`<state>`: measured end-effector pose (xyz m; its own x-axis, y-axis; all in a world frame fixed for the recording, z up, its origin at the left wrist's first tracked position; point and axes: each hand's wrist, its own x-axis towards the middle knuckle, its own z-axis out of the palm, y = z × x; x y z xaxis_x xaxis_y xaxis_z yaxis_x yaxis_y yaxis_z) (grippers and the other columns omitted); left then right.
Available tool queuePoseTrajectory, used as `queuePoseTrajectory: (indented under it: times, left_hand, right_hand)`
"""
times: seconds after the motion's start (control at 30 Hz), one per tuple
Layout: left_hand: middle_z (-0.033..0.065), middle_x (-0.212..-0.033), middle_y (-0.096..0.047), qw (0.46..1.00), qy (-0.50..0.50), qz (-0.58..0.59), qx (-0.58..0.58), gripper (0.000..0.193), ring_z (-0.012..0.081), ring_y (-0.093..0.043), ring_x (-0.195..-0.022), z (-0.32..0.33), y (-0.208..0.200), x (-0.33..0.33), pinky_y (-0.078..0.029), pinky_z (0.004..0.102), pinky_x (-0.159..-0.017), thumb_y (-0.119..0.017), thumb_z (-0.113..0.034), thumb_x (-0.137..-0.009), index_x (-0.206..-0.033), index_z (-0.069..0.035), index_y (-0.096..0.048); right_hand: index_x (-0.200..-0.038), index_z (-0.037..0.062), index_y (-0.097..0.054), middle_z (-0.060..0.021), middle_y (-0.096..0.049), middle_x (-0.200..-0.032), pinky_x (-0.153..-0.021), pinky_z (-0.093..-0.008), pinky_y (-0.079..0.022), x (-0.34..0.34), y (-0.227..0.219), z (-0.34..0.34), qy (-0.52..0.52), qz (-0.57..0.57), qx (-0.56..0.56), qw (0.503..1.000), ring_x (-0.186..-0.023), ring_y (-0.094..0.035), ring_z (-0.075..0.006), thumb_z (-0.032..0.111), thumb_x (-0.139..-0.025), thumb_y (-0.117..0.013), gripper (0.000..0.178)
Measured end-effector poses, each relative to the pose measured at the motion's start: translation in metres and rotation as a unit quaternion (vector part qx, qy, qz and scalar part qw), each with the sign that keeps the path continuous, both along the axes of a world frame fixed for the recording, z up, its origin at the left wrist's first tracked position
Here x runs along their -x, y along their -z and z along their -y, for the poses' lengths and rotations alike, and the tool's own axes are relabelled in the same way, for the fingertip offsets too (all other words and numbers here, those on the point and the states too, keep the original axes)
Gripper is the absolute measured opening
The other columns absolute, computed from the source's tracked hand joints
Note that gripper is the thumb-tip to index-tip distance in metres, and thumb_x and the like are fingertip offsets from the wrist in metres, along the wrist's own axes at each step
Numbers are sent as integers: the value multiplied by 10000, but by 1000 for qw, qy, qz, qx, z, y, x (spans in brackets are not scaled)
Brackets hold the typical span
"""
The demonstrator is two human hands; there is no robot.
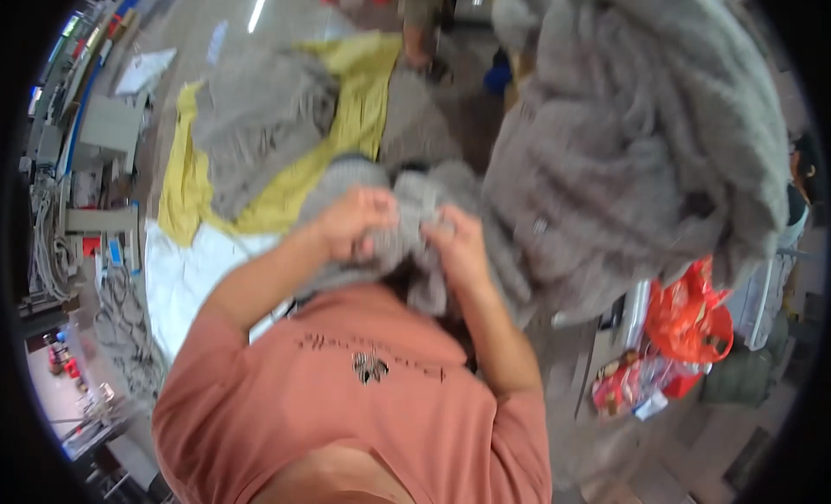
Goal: Inspecting a knitted garment for defects and removing loose threads.
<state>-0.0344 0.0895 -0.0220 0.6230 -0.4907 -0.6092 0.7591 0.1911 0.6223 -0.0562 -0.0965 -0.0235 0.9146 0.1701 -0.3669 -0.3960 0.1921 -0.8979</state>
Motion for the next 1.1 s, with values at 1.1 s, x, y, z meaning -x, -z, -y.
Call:
queuePoseTrajectory:
  times: [1.1]
  left_hand:
    - [30, -844, -610, 986, 142, 83, 20, 212, 69, -546, -691, -25, 27, 1, -437, 207, -644, -635, -31, -709, -913, 20, -606]
  right_hand:
    - [-828, 10, -580, -53, -615, -759, -595, -242, -486, -14, 35, 5, 37, -129, -181, 974, -646, -586, -120, -8, -737, -552, 97]
